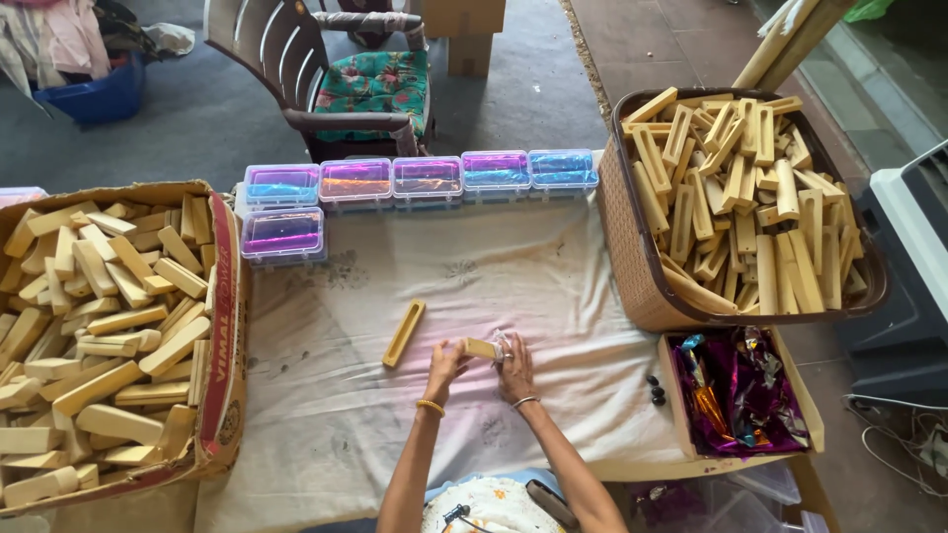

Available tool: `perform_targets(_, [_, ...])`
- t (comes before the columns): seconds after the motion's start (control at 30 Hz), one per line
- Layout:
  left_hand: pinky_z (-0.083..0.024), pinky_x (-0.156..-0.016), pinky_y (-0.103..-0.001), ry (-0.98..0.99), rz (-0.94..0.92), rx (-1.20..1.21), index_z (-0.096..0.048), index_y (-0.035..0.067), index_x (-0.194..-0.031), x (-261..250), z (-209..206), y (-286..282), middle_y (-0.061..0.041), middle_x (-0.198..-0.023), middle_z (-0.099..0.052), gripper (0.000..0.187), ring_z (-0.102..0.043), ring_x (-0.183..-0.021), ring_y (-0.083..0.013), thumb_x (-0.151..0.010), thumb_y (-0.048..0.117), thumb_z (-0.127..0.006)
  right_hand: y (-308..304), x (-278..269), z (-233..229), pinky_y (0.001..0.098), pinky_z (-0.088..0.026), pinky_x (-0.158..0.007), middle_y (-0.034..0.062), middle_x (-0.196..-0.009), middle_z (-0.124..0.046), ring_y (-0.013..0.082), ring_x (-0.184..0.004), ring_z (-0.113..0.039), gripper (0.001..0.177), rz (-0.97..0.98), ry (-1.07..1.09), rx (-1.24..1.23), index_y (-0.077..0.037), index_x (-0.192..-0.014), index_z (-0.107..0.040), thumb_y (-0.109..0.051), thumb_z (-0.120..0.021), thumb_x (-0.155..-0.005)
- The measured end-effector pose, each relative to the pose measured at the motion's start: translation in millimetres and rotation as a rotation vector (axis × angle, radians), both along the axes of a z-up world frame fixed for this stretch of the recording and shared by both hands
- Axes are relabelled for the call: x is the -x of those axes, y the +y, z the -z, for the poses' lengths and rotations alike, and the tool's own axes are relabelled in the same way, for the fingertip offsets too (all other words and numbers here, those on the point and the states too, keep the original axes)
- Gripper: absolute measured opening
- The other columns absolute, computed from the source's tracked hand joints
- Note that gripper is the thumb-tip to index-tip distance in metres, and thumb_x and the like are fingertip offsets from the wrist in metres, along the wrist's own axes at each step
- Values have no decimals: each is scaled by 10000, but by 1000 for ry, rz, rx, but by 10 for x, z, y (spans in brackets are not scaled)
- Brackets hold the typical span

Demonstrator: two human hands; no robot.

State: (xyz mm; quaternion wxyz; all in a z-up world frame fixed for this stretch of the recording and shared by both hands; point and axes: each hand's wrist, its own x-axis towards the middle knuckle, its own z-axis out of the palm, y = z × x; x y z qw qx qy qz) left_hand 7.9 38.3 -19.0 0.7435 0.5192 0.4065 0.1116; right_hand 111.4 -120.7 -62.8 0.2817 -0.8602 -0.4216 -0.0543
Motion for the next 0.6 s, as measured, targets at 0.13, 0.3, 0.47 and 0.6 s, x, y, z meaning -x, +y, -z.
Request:
perform_targets(0.13, [-535, -716, -292, 4, 89, 161, -705, 107, -1156, -169, 124, -78, -20, -1059, -748, 523, -704, -949, -100, -965, 551, -503, 219, -34, 363, 544, -288, -1197, 291, -1549, -400, 450, -1450, -373, 614, -130, 9, -104, 16, -1528, -304, -139, -599, -1012])
perform_targets(0.3, [-414, -635, -308, -28, 98, 66, -707, 72, -1060, -158, 296, -86, -2, -831, -585, 614, -488, -718, -128, -1074, 610, -411, 412, 323, -1099, 471, -272, -1236, 211, -1570, -438, 386, -1476, -377, 578, -382, 591, -432, -35, -1542, -403, -188, -534, -1000])
perform_targets(0.47, [-465, -683, -325, -31, 103, 45, -655, 74, -1166, -71, 491, -100, 1, -922, -589, 454, -543, -789, -118, -1059, 472, -462, 411, 322, -876, 425, -339, -1215, 169, -1546, -509, 334, -1471, -438, 512, -385, 730, -543, -30, -1449, -530, -374, -337, -1123])
perform_targets(0.6, [-496, -728, -299, -72, 94, 153, -625, 97, -1281, -20, 486, -52, -27, -1124, -734, 520, -707, -1013, -156, -1043, 482, -370, 228, 38, -221, 421, -361, -1187, 165, -1471, -583, 303, -1407, -494, 549, -153, 479, -347, -53, -1409, -593, -421, -321, -1103])
